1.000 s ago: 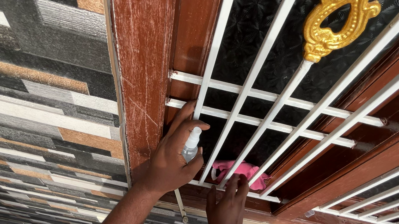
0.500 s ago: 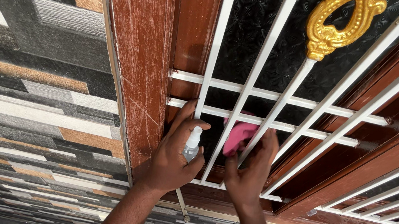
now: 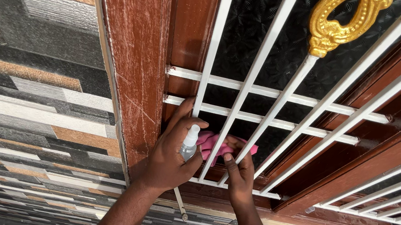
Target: The person cleans a window grille by spraying a liquid from a bottle onto the white metal bars and wiping them with a pink cloth.
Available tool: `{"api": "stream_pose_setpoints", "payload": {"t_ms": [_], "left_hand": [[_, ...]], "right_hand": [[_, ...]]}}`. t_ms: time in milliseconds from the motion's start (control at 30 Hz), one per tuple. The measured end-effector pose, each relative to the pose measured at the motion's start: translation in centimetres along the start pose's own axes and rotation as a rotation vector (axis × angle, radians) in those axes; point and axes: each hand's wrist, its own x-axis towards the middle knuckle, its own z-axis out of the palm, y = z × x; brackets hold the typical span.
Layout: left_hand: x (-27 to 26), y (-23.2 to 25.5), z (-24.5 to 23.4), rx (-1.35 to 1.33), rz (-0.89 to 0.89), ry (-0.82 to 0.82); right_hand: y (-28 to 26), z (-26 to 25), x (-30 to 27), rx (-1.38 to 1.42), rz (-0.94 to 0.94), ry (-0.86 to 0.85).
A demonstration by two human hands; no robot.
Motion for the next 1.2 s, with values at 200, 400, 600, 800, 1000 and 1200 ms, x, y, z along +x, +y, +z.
{"api": "stream_pose_setpoints", "payload": {"t_ms": [200,400,600,800,1000,1200], "left_hand": [[0.1,0.1,0.2,-0.028,0.003,-0.006],[0.0,0.6,-0.2,0.027,-0.018,-0.03],[0.2,0.7,-0.4,0.018,0.004,-0.046],[0.4,0.3,-0.3,0.03,-0.027,-0.079],[0.4,0.2,-0.4,-0.018,-0.06,-0.081],[0.5,-0.1,-0.1,0.052,-0.083,-0.051]], "right_hand": [[1.7,-0.5,-2.8,-0.114,0.345,-0.058],[1.7,2.0,-5.6,-0.774,0.233,0.104],[-0.7,2.2,-6.0,-0.424,-0.109,0.299],[-5.9,0.8,-0.1,-0.044,-0.283,0.335],[-6.7,0.1,1.9,0.333,-0.21,0.184],[-4.6,-1.0,2.9,0.271,-0.069,0.03]]}}
